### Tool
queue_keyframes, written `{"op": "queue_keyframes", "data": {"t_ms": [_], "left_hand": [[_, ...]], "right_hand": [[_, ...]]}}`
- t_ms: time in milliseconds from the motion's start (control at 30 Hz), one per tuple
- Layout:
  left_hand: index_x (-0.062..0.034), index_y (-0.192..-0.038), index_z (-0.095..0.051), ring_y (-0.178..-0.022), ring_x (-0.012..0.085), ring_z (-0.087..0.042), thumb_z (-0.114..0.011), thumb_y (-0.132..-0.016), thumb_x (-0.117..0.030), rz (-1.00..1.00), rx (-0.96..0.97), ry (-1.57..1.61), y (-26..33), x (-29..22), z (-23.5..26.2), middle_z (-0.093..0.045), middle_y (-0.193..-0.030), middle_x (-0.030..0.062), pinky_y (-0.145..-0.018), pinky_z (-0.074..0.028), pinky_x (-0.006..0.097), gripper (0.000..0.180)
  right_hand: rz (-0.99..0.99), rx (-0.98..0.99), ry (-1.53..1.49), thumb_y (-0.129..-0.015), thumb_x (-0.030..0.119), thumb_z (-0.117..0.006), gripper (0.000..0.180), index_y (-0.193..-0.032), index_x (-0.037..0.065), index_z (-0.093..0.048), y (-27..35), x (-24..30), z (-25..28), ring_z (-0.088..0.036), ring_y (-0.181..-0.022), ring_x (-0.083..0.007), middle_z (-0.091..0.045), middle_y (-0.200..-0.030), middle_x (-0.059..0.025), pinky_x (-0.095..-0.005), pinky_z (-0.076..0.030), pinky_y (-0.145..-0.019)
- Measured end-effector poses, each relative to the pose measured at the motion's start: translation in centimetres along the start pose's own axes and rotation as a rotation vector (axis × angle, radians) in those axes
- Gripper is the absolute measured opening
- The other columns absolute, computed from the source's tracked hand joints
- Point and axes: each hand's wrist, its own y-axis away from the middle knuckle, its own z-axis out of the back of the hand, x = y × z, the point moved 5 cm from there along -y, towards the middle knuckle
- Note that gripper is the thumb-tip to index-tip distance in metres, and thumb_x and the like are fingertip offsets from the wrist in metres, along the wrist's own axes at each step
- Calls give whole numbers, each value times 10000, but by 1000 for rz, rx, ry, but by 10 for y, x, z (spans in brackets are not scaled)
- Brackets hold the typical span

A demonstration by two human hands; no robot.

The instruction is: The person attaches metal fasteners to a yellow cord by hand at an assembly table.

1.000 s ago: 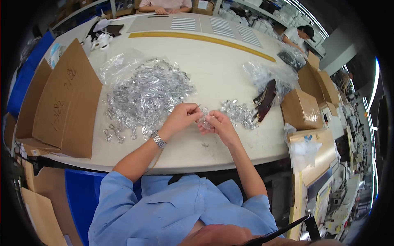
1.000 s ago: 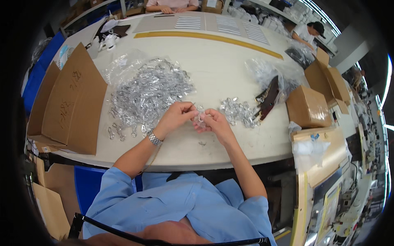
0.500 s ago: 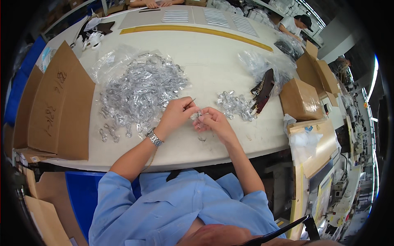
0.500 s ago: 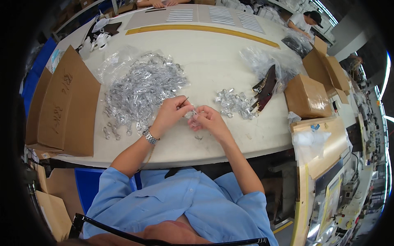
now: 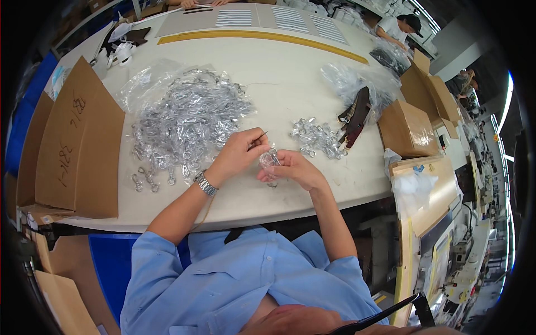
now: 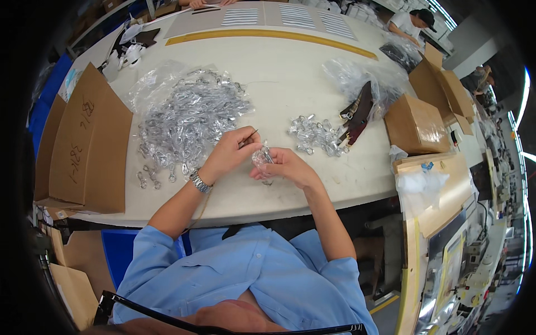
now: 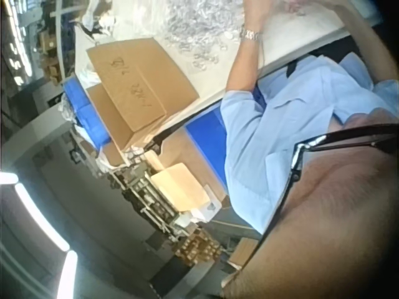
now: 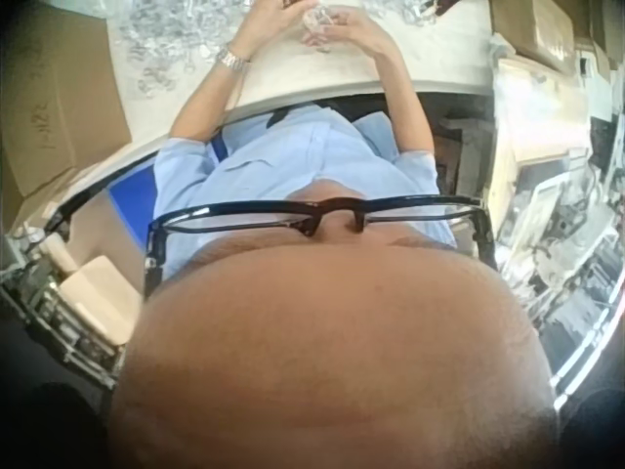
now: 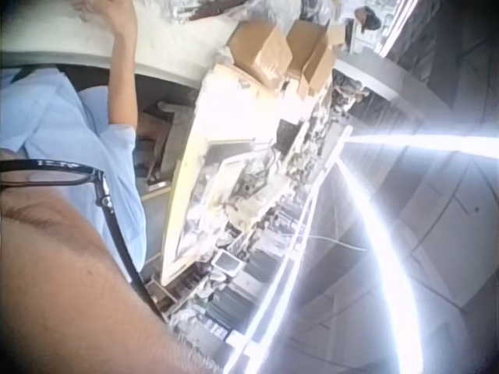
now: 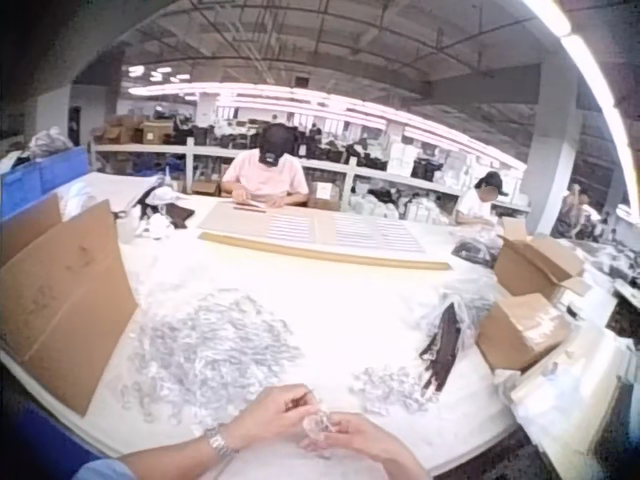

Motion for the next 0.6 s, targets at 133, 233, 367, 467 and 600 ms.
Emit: {"op": "queue_keyframes", "data": {"t_ms": [133, 233, 367, 467, 600], "left_hand": [[-7, -942, -649, -648, 106, -519, -741, -929, -107, -119, -48, -125, 4, -14, 1, -595, -724, 40, -602, -441, 301, 136], [-7, -964, -658, -673, 108, -575, -740, -923, -93, -136, -69, -192, 7, -17, 3, -629, -745, 50, -628, -475, 300, 126], [-21, -970, -685, -696, 93, -601, -738, -940, -109, -56, -126, -47, 5, 1, 1, -674, -774, 33, -638, -488, 294, 107], [-30, -1055, -709, -718, 72, -593, -745, -962, -141, 75, -80, 52, 7, 2, -2, -703, -834, 9, -660, -489, 277, 149], [-25, -1222, -686, -758, 46, -586, -756, -980, -169, -26, -45, 125, 12, -8, -18, -719, -937, -9, -684, -482, 244, 290]], "right_hand": [[-32, -25, -90, -1084, 218, -628, 255, -1222, 6, -660, -4, -2, -4, -768, -957, -203, -785, -1058, -156, -338, -610, -880], [-22, -102, -96, -1098, 276, -602, 285, -1188, 17, -677, -11, -17, -4, -762, -938, -176, -788, -1040, -136, -311, -610, -841], [91, -191, -51, -1078, 231, -636, 263, -1163, -5, -717, 1, -14, 1, -747, -1022, -163, -785, -1106, -130, -319, -584, -931], [243, -503, -144, -1064, 207, -659, 247, -1162, -7, -735, 7, -4, 19, -712, -1090, -147, -779, -1165, -102, -326, -549, -983], [326, -453, -270, -1064, 209, -665, 231, -1156, 16, -753, -4, -3, 10, -682, -1074, -120, -770, -1179, -62, -325, -527, -973]]}}
